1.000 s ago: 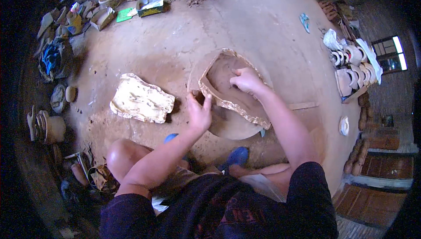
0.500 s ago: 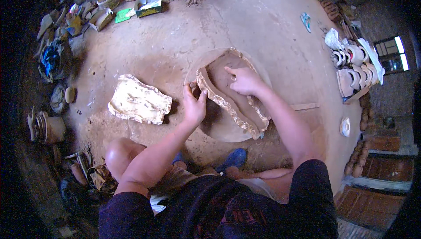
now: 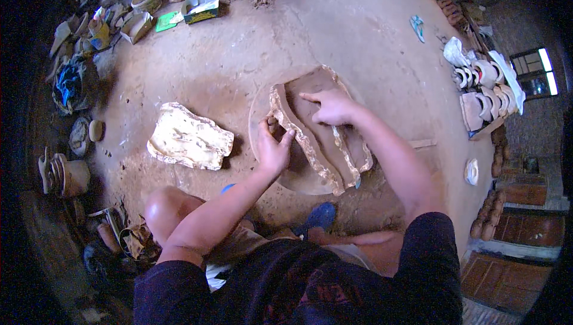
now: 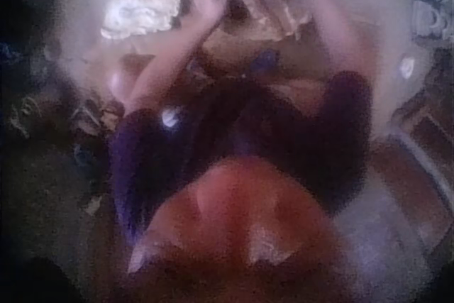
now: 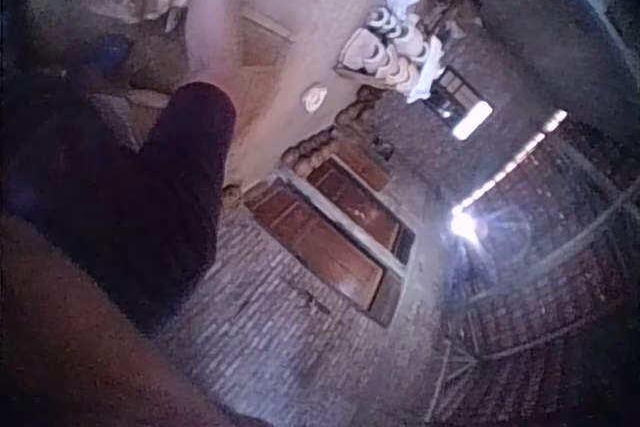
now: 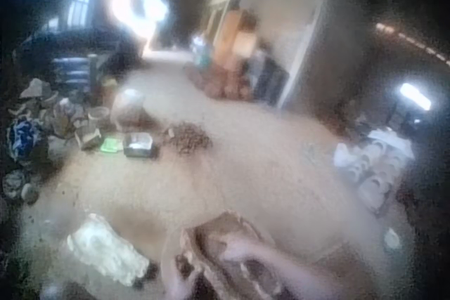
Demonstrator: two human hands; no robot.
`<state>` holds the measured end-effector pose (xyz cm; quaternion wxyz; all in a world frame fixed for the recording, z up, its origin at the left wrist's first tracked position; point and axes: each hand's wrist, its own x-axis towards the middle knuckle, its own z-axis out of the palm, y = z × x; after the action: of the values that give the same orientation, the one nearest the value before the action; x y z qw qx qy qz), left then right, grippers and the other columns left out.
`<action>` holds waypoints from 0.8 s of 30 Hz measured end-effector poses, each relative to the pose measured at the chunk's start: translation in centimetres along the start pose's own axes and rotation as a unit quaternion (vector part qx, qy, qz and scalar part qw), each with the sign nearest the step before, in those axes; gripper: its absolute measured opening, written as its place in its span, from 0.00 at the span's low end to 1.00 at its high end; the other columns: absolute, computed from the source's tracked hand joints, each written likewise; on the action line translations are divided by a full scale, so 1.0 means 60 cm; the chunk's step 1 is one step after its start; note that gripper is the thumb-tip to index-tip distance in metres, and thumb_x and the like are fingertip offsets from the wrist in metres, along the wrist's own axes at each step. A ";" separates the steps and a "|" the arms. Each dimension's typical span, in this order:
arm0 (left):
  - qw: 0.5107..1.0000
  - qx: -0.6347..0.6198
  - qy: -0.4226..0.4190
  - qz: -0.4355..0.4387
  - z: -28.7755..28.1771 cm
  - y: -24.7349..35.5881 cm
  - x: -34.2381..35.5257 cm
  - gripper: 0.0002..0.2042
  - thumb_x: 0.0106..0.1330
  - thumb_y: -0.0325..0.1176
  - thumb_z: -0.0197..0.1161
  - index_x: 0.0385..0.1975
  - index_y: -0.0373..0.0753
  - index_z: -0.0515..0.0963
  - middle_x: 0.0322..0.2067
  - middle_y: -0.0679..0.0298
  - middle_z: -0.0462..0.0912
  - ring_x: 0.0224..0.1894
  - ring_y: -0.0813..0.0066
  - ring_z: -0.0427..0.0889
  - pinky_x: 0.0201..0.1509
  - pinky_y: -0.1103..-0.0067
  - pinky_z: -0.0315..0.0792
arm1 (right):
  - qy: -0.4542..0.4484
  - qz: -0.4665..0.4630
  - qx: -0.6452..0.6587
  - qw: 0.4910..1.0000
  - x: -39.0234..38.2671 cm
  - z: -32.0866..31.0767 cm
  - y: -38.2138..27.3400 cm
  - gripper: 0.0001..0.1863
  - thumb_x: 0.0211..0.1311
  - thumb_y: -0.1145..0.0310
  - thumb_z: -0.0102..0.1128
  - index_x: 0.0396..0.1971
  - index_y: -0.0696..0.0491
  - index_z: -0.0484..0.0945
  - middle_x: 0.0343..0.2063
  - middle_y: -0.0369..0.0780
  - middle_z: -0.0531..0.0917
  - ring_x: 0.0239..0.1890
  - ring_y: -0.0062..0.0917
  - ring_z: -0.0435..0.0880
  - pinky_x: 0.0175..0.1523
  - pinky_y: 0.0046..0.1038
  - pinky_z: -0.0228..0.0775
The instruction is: The person shapes clay inside a mold by pressing and smoothing it by hand, rolling and adding extra clay, and refining the surface using a scraper tool.
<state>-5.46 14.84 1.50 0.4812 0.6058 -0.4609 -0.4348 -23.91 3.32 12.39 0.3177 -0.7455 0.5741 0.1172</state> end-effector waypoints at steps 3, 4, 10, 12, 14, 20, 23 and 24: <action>0.999 0.044 -0.009 0.019 -0.006 0.022 0.010 0.32 0.63 0.31 0.74 0.63 0.28 0.64 0.56 0.43 0.79 0.61 0.50 0.79 0.66 0.64 0.72 | 0.056 -0.100 -0.172 0.979 -0.004 0.006 0.000 0.45 0.49 0.66 0.61 0.74 0.36 0.67 0.40 0.50 0.88 0.38 0.41 0.88 0.49 0.40 0.81; 0.999 0.044 -0.009 0.018 -0.007 0.023 0.016 0.32 0.63 0.31 0.74 0.63 0.28 0.64 0.56 0.43 0.79 0.61 0.50 0.79 0.66 0.64 0.72 | 0.026 -0.071 -0.204 0.976 -0.011 0.000 -0.003 0.44 0.50 0.66 0.61 0.74 0.35 0.67 0.42 0.50 0.88 0.40 0.44 0.88 0.51 0.43 0.80; 0.999 -0.018 -0.026 -0.013 -0.004 -0.010 0.029 0.30 0.66 0.31 0.73 0.62 0.29 0.64 0.58 0.48 0.78 0.63 0.56 0.79 0.67 0.66 0.75 | -0.075 -0.011 -0.303 0.950 -0.049 -0.045 -0.070 0.42 0.53 0.64 0.60 0.74 0.30 0.67 0.45 0.48 0.88 0.45 0.43 0.88 0.52 0.44 0.80; 0.994 -0.076 -0.065 -0.042 0.018 0.004 0.006 0.29 0.68 0.30 0.72 0.62 0.29 0.63 0.60 0.47 0.76 0.64 0.56 0.78 0.67 0.67 0.76 | -0.067 -0.023 -0.325 0.943 -0.059 -0.045 -0.054 0.42 0.54 0.65 0.59 0.74 0.32 0.67 0.42 0.48 0.88 0.41 0.44 0.89 0.50 0.44 0.81; 0.996 -0.051 -0.067 -0.026 0.025 0.012 -0.005 0.30 0.66 0.33 0.73 0.61 0.29 0.65 0.56 0.43 0.81 0.60 0.54 0.82 0.64 0.66 0.76 | -0.067 -0.027 -0.376 0.924 -0.060 -0.037 -0.040 0.41 0.56 0.64 0.59 0.74 0.32 0.66 0.41 0.46 0.89 0.41 0.41 0.89 0.48 0.42 0.81; 0.990 -0.124 -0.059 -0.002 0.024 -0.029 -0.007 0.29 0.66 0.27 0.72 0.62 0.28 0.64 0.55 0.43 0.80 0.61 0.54 0.81 0.65 0.65 0.76 | -0.124 -0.027 -0.437 0.890 -0.084 -0.030 -0.069 0.41 0.57 0.62 0.60 0.75 0.32 0.65 0.42 0.44 0.89 0.42 0.37 0.90 0.46 0.39 0.81; 0.994 -0.091 -0.057 -0.010 0.022 -0.018 -0.025 0.28 0.66 0.27 0.71 0.61 0.29 0.64 0.55 0.43 0.80 0.61 0.54 0.81 0.65 0.65 0.76 | -0.150 -0.032 -0.433 0.888 -0.092 -0.017 -0.057 0.42 0.56 0.61 0.62 0.76 0.34 0.64 0.43 0.44 0.89 0.42 0.37 0.90 0.46 0.39 0.81; 0.993 -0.088 -0.071 -0.012 0.018 -0.017 -0.028 0.28 0.66 0.27 0.71 0.61 0.29 0.65 0.55 0.43 0.81 0.60 0.53 0.82 0.65 0.65 0.76 | -0.150 -0.031 -0.433 0.888 -0.094 -0.012 -0.053 0.42 0.56 0.61 0.62 0.76 0.34 0.64 0.43 0.44 0.89 0.42 0.37 0.90 0.46 0.39 0.81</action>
<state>-6.71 16.39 0.46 0.4938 0.5338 -0.4466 -0.5213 -22.84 7.75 17.11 0.0490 -0.8000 0.3880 0.4551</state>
